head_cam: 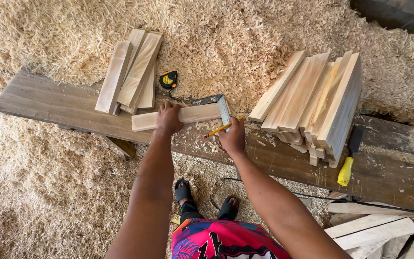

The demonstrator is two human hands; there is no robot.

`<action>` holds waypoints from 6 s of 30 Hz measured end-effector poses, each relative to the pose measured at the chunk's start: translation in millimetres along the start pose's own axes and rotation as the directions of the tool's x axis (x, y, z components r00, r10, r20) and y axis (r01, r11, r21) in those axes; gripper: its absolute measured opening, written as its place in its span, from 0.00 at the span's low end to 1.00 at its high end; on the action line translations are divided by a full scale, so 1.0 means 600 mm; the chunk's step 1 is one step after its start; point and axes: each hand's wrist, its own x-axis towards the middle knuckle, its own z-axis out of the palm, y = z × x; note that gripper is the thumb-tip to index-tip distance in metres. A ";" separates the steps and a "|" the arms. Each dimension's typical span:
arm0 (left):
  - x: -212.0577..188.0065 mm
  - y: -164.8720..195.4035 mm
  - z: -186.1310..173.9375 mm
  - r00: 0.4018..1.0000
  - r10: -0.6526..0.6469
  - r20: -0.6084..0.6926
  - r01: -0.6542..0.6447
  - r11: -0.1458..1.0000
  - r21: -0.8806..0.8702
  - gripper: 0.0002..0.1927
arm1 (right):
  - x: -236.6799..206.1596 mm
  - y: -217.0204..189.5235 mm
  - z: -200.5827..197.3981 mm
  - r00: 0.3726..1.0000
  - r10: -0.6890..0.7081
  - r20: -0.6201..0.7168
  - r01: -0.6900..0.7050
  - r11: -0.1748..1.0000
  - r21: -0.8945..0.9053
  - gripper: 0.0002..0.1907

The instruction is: The person repeatedly measures and marks wooden planks with a pencil using a try square. They handle multiple planks one at a time, aligning the square and drawing lines before stacking the marked pieces.

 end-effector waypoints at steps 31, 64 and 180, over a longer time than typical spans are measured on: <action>0.010 0.205 -0.006 0.976 0.129 0.173 -0.150 0.982 0.112 0.41 | 0.082 0.030 -0.048 0.994 0.104 0.020 -0.103 0.894 0.436 0.11; 0.013 0.205 0.001 0.975 0.145 0.166 -0.171 0.973 0.152 0.39 | 0.116 0.058 -0.014 0.986 0.030 0.164 -0.114 0.838 0.533 0.11; 0.026 0.195 0.003 0.963 0.193 0.190 -0.217 0.970 0.110 0.42 | 0.231 0.041 0.030 0.995 0.038 0.092 -0.018 0.978 -0.207 0.21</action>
